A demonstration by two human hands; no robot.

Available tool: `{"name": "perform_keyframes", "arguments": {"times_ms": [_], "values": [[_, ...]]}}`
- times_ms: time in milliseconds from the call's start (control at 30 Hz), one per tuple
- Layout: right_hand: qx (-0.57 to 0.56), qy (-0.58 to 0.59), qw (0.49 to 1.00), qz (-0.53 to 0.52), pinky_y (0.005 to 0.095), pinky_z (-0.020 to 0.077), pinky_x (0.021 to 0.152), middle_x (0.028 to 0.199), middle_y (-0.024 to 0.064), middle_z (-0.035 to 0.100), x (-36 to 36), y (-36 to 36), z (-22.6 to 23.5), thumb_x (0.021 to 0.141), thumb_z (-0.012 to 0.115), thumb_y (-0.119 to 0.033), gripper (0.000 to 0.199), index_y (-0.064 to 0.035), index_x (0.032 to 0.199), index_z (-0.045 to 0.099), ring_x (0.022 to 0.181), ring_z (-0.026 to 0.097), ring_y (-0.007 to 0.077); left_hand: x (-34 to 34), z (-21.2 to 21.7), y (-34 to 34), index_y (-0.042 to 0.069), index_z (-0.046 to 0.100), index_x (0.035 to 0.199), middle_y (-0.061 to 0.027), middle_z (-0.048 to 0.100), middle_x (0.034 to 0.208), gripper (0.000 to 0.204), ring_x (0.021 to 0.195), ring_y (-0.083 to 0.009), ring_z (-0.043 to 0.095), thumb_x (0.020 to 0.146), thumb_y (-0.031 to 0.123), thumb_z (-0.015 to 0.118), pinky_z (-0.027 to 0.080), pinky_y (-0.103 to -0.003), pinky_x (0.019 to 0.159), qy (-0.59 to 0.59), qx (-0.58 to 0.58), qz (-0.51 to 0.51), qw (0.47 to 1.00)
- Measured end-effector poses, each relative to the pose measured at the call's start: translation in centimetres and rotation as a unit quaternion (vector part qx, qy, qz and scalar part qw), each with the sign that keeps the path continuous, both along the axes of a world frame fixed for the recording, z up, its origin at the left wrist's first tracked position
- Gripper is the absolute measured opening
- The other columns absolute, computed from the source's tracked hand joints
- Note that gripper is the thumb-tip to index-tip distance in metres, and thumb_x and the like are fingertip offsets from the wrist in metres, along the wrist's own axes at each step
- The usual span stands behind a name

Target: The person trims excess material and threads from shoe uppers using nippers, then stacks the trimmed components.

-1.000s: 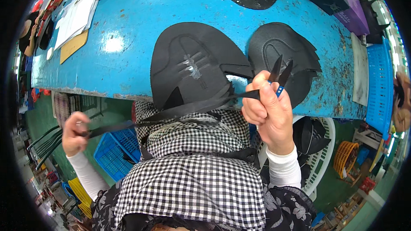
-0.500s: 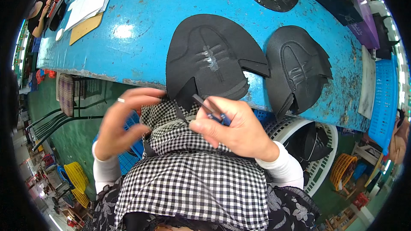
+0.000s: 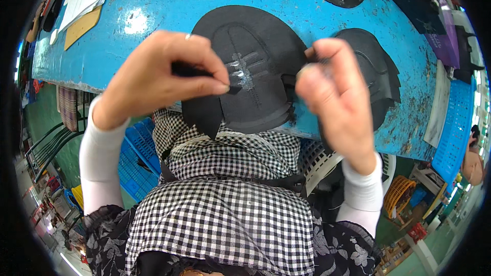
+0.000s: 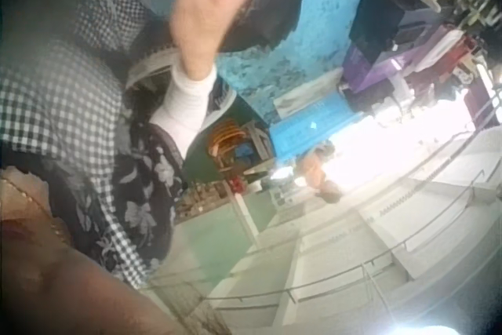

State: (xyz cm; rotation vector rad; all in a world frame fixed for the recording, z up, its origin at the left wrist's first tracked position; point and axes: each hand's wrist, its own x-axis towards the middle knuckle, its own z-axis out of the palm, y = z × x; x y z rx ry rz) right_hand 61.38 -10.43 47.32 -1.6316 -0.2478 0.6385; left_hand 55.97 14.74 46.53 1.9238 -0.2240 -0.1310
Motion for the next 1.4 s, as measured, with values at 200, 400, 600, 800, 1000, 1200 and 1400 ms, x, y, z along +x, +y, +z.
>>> {"name": "perform_keyframes", "arguments": {"times_ms": [200,400,600,800,1000,1200,1400], "values": [[-0.103,-0.1,0.984,0.106,0.0182,0.0315,0.05,0.067,-0.0047,0.049,3.7,-0.8,-0.6,0.098,0.051,-0.017,0.014,-0.0042,0.103,0.05,0.057,0.041,0.0021,3.8,-1.2,-0.6,0.002,0.071,0.081,-0.009,0.068,0.073,0.011,0.066,-0.021,0.065,0.074,0.011,0.071,0.05,-0.03,0.065,0.006,0.159,-0.156,0.975],[-0.171,-0.237,0.923,0.25,0.0298,0.0429,0.052,0.066,0.0051,0.058,4.3,0.0,-1.0,0.087,0.062,-0.009,0.01,-0.0056,0.091,0.054,0.056,0.059,0.0173,4.7,-1.3,-1.1,0.003,0.07,0.078,-0.0092,0.068,0.074,0.009,0.07,-0.0227,0.065,0.073,0.011,0.07,0.051,-0.032,0.067,-0.003,0.196,-0.173,0.965],[-0.166,-0.459,0.794,0.362,0.0348,0.0436,0.05,0.064,0.0036,0.054,5.2,1.7,-1.5,0.077,0.069,-0.013,0.018,-0.01,0.087,0.054,0.059,0.059,0.0235,4.8,-1.3,-1.6,0.001,0.061,0.07,-0.0119,0.063,0.067,0.018,0.068,-0.0271,0.063,0.069,0.013,0.075,0.048,-0.037,0.062,-0.026,0.23,-0.144,0.962],[-0.175,-0.485,0.742,0.429,0.0362,0.0427,0.049,0.063,0.004,0.052,6.1,2.1,-1.5,0.077,0.067,-0.015,0.016,-0.0112,0.085,0.054,0.059,0.058,0.0235,4.9,-1.5,-1.0,0.002,0.058,0.067,-0.0127,0.058,0.062,0.025,0.061,-0.0292,0.058,0.068,0.017,0.078,0.045,-0.037,0.058,-0.103,0.322,-0.098,0.936],[-0.153,-0.447,0.791,0.388,0.037,0.0429,0.051,0.068,0.0048,0.058,6.7,2.4,-1.8,0.08,0.067,-0.017,0.016,-0.0112,0.086,0.054,0.063,0.06,0.0257,6.0,-0.9,0.8,0.002,0.06,0.07,-0.0121,0.058,0.062,0.02,0.058,-0.0258,0.058,0.073,0.017,0.074,0.044,-0.036,0.055,-0.025,0.288,-0.146,0.946],[-0.268,-0.544,0.696,0.384,0.0365,0.045,0.052,0.078,0.003,0.063,6.1,3.7,-1.3,0.08,0.066,-0.019,0.018,-0.013,0.091,0.054,0.067,0.062,0.024,6.1,-1.3,0.6,0.002,0.062,0.074,-0.0121,0.056,0.06,0.014,0.056,-0.023,0.057,0.075,0.014,0.069,0.043,-0.033,0.053,-0.044,0.271,-0.143,0.951],[-0.257,-0.477,0.773,0.331,0.0378,0.0443,0.053,0.069,0.0066,0.062,7.0,3.6,-0.8,0.085,0.064,-0.034,0.025,-0.0097,0.089,0.056,0.063,0.062,0.0265,6.1,-0.3,1.4,0.003,0.063,0.081,-0.0107,0.054,0.06,0.012,0.054,-0.0224,0.051,0.077,0.013,0.068,0.04,-0.034,0.051,0.03,0.259,-0.19,0.946]]}}
